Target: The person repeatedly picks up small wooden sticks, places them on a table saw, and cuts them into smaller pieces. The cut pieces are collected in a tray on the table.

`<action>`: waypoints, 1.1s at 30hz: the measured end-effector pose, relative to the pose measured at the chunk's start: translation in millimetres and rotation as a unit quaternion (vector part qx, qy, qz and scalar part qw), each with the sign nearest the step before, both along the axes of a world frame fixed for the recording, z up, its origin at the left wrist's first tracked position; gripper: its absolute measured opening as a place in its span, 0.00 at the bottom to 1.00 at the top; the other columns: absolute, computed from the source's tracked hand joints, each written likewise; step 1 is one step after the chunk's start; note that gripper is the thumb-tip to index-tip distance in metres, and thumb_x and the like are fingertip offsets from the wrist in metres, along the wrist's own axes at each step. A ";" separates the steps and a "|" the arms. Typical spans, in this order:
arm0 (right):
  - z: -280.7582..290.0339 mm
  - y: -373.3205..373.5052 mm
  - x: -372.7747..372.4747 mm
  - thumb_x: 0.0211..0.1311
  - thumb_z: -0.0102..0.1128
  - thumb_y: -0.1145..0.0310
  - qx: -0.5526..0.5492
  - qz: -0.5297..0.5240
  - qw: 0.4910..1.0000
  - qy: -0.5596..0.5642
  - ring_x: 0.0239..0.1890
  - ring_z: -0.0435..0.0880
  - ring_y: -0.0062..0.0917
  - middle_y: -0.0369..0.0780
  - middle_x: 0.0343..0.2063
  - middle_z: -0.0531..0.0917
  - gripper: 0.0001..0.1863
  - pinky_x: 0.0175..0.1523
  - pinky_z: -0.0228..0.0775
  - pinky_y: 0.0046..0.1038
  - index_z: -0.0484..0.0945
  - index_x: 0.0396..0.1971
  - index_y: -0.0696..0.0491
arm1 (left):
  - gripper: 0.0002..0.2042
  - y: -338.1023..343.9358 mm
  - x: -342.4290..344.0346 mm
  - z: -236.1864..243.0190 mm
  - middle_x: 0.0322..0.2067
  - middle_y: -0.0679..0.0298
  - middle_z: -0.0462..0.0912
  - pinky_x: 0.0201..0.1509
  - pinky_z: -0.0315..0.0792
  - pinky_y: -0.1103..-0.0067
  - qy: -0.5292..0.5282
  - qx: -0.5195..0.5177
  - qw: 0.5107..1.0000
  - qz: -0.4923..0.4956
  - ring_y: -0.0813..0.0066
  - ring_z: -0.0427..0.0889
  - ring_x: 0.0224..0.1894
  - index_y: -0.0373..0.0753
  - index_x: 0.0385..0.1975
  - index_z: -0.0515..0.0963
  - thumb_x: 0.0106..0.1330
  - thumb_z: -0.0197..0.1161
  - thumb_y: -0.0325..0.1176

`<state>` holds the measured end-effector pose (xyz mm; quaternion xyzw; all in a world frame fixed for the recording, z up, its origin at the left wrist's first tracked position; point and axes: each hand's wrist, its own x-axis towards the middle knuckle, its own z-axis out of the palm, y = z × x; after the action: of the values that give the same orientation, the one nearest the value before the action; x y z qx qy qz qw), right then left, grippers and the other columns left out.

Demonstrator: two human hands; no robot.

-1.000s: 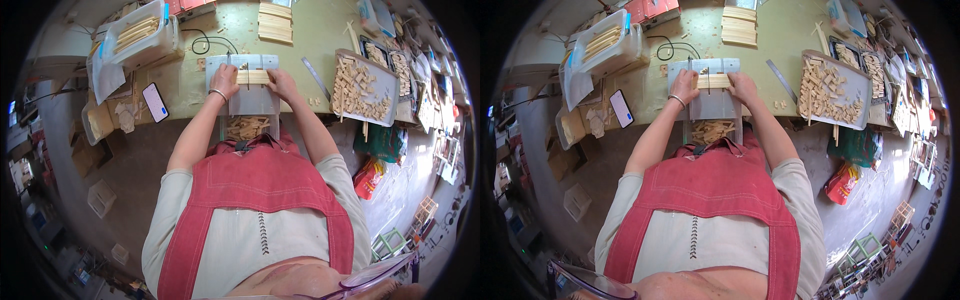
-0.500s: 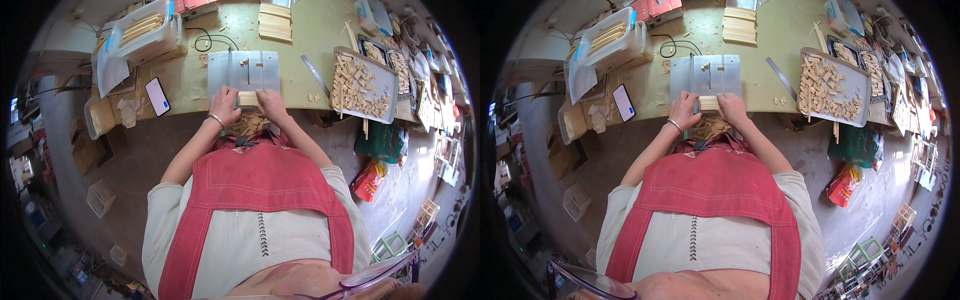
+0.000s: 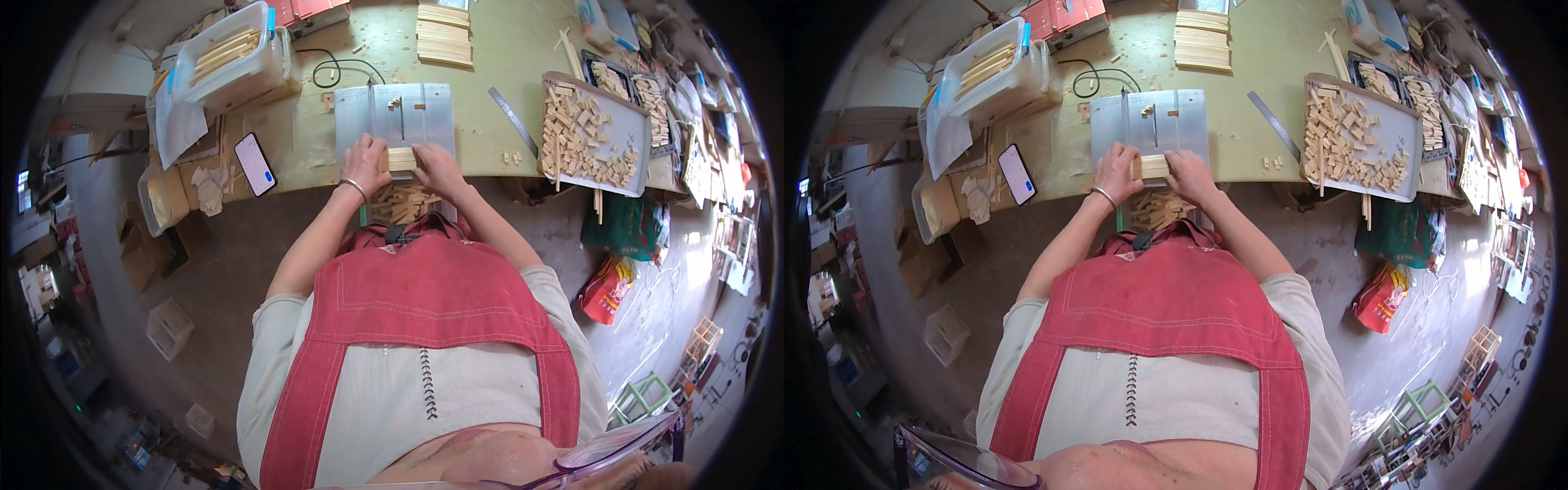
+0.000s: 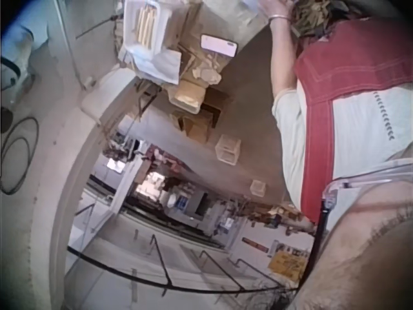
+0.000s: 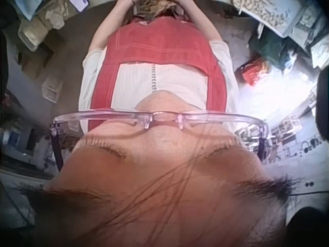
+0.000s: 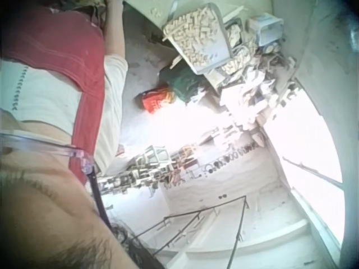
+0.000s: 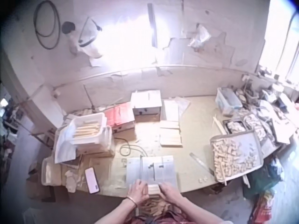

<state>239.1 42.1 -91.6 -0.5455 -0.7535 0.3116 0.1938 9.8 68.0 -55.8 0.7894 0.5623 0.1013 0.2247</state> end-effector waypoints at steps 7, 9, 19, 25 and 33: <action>-9.9 29.5 2.3 0.58 0.71 0.68 0.039 0.001 0.999 0.016 0.47 0.81 0.47 0.48 0.41 0.81 0.28 0.53 0.75 0.44 0.77 0.59 0.57 | 0.26 31.4 1.4 -10.0 0.45 0.58 0.77 0.50 0.76 0.57 0.009 0.009 1.000 0.001 0.49 0.80 0.48 0.46 0.47 0.79 0.44 0.78 0.34; -10.2 36.3 3.1 0.57 0.71 0.68 0.049 0.002 0.999 0.007 0.47 0.82 0.47 0.48 0.41 0.81 0.28 0.53 0.75 0.44 0.78 0.59 0.57 | 0.26 37.4 1.9 -9.5 0.44 0.58 0.77 0.50 0.77 0.57 0.008 0.014 1.000 0.003 0.49 0.80 0.48 0.46 0.47 0.79 0.44 0.78 0.34; -3.9 78.3 4.1 0.53 0.72 0.67 0.066 0.002 0.998 0.011 0.45 0.83 0.47 0.48 0.40 0.82 0.22 0.50 0.77 0.47 0.78 0.49 0.54 | 0.24 76.5 5.1 -5.3 0.44 0.58 0.78 0.52 0.77 0.59 0.021 0.010 1.000 0.004 0.52 0.80 0.48 0.46 0.45 0.80 0.45 0.79 0.34; -4.7 97.6 8.6 0.50 0.73 0.63 0.039 -0.014 0.999 -0.034 0.46 0.84 0.47 0.48 0.39 0.84 0.19 0.51 0.77 0.46 0.78 0.40 0.54 | 0.25 82.5 2.2 -19.1 0.44 0.56 0.78 0.52 0.76 0.58 0.018 0.050 0.998 -0.026 0.50 0.80 0.50 0.46 0.46 0.79 0.44 0.79 0.34; 21.7 54.5 104.9 0.45 0.74 0.59 0.119 -0.217 0.968 0.042 0.42 0.83 0.42 0.46 0.36 0.82 0.27 0.48 0.77 0.43 0.79 0.46 0.52 | 0.28 -41.0 3.0 31.8 0.59 0.54 0.72 0.76 0.51 0.46 0.045 -0.002 0.988 -0.145 0.51 0.68 0.68 0.44 0.43 0.80 0.42 0.84 0.45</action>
<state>344.0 96.6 -69.8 -0.6553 -0.6401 0.1925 0.3519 12.8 27.0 -24.0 0.8659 0.4516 0.0313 0.2129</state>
